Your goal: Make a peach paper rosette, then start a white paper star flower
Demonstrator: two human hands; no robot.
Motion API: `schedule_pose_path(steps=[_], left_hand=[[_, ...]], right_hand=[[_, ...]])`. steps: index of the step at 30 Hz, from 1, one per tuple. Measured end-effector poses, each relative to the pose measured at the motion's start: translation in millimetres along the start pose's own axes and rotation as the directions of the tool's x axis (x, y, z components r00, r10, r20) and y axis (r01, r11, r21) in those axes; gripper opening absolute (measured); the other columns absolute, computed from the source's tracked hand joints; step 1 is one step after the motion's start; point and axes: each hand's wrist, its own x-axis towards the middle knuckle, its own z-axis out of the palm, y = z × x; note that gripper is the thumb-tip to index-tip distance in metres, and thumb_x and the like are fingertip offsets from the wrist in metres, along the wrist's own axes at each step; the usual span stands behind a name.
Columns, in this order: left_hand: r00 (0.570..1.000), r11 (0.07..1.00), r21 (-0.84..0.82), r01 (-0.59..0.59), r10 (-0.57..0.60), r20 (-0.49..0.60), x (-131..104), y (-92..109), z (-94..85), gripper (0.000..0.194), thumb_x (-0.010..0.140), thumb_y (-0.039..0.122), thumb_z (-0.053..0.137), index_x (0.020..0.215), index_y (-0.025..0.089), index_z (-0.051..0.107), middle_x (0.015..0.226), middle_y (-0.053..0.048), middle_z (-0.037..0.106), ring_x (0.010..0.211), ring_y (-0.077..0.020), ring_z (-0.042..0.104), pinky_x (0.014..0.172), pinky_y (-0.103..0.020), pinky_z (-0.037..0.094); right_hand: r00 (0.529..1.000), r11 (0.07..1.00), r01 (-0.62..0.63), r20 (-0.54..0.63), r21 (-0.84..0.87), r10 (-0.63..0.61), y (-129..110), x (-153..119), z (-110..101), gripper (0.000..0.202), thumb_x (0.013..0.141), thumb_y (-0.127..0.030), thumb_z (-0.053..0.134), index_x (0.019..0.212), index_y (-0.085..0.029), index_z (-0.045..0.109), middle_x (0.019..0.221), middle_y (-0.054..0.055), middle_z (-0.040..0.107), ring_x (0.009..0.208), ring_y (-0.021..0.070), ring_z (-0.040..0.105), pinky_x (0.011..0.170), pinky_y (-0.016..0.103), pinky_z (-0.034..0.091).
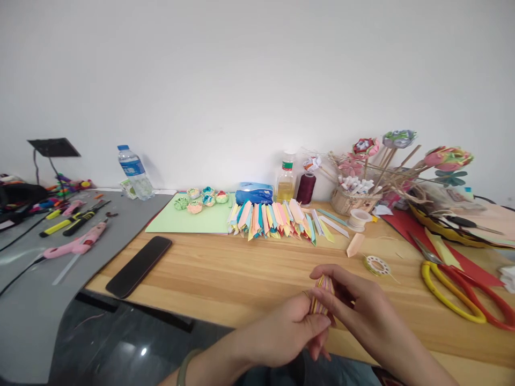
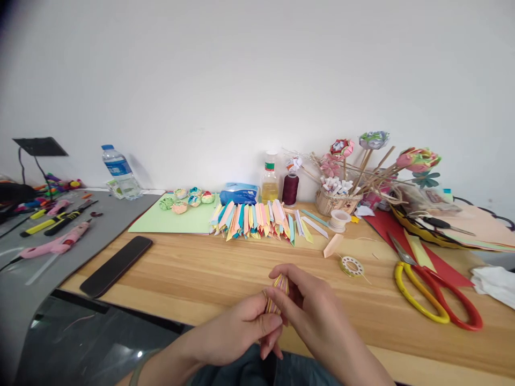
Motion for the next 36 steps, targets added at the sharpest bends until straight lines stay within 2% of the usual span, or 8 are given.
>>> schedule_pose_path(steps=[7,12,17,26,29,32,34,36], left_hand=[[0.999,0.998,0.063,0.011,-0.009,-0.032,-1.1,2.8,2.4,0.028,0.081,0.042,0.043,0.067,0.018,0.037,0.051,0.008,0.038,0.050,-0.0064,0.040,0.064,-0.029,0.042],[1.000,0.992,-0.126,0.006,-0.004,0.015,2.4,-0.5,-1.4,0.041,0.069,0.054,0.055,0.068,0.017,0.038,0.053,0.008,0.038,0.044,-0.0037,0.036,0.058,-0.027,0.042],[0.994,0.951,-0.304,0.066,-0.037,0.100,1.7,-3.4,-9.4,0.038,0.068,0.047,0.063,0.073,0.014,0.046,0.054,0.008,0.038,0.042,-0.0027,0.034,0.055,-0.024,0.040],[0.984,0.870,-0.464,0.169,-0.118,0.137,5.4,-0.4,-18.9,0.037,0.081,0.042,0.046,0.084,0.008,0.059,0.055,0.006,0.034,0.043,-0.0029,0.029,0.056,-0.023,0.036],[0.988,0.938,-0.310,0.155,-0.146,0.054,4.8,3.1,-21.0,0.029,0.078,0.039,0.051,0.081,0.011,0.057,0.056,0.006,0.035,0.045,-0.0035,0.030,0.056,-0.023,0.035],[0.990,0.992,0.032,0.124,-0.121,-0.072,4.1,5.7,-23.4,0.030,0.080,0.041,0.046,0.075,0.013,0.054,0.056,0.005,0.036,0.049,-0.0065,0.033,0.056,-0.023,0.034],[0.986,0.931,0.355,0.086,-0.030,-0.161,3.5,7.5,-24.1,0.029,0.083,0.039,0.039,0.076,0.014,0.054,0.060,0.003,0.041,0.056,-0.0100,0.038,0.057,-0.025,0.035],[0.976,0.747,0.662,0.065,0.090,-0.197,3.4,9.7,-23.6,0.028,0.085,0.033,0.034,0.080,0.015,0.056,0.068,-0.002,0.050,0.064,-0.0145,0.046,0.062,-0.028,0.037]], right_hand=[[0.993,0.978,-0.088,0.094,0.190,0.071,-4.1,4.2,-1.5,0.027,0.080,-0.048,0.049,0.085,-0.022,0.051,0.053,-0.005,0.043,0.048,0.0116,0.043,0.045,0.023,0.033],[0.989,0.975,-0.096,0.133,0.199,0.070,-1.6,10.0,-3.4,0.031,0.080,-0.050,0.047,0.079,-0.020,0.053,0.058,-0.004,0.042,0.054,0.0115,0.041,0.049,0.023,0.033],[0.981,0.973,-0.089,0.188,0.213,0.048,2.0,10.4,-3.7,0.032,0.080,-0.051,0.046,0.076,-0.020,0.050,0.058,-0.004,0.042,0.054,0.0113,0.041,0.049,0.023,0.034],[0.947,0.947,-0.112,0.321,0.300,0.010,11.7,16.3,-9.7,0.029,0.084,-0.048,0.043,0.078,-0.020,0.046,0.061,-0.004,0.044,0.055,0.0114,0.043,0.054,0.024,0.036],[0.925,0.964,-0.098,0.379,0.247,-0.004,14.5,17.6,-16.8,0.025,0.086,-0.044,0.040,0.079,-0.021,0.047,0.065,-0.003,0.047,0.059,0.0113,0.043,0.054,0.023,0.036],[0.913,0.994,-0.037,0.407,0.106,-0.009,14.9,19.1,-21.9,0.022,0.088,-0.038,0.040,0.078,-0.021,0.048,0.068,-0.002,0.051,0.061,0.0116,0.046,0.057,0.023,0.039],[0.925,1.000,0.020,0.379,-0.012,-0.014,14.8,19.2,-21.6,0.016,0.087,-0.033,0.042,0.081,-0.021,0.050,0.069,-0.001,0.056,0.062,0.0130,0.051,0.057,0.024,0.041],[0.932,0.987,0.095,0.359,-0.126,-0.044,15.9,18.4,-18.1,0.012,0.086,-0.026,0.043,0.093,-0.022,0.052,0.078,0.002,0.063,0.070,0.0158,0.057,0.061,0.026,0.043]])
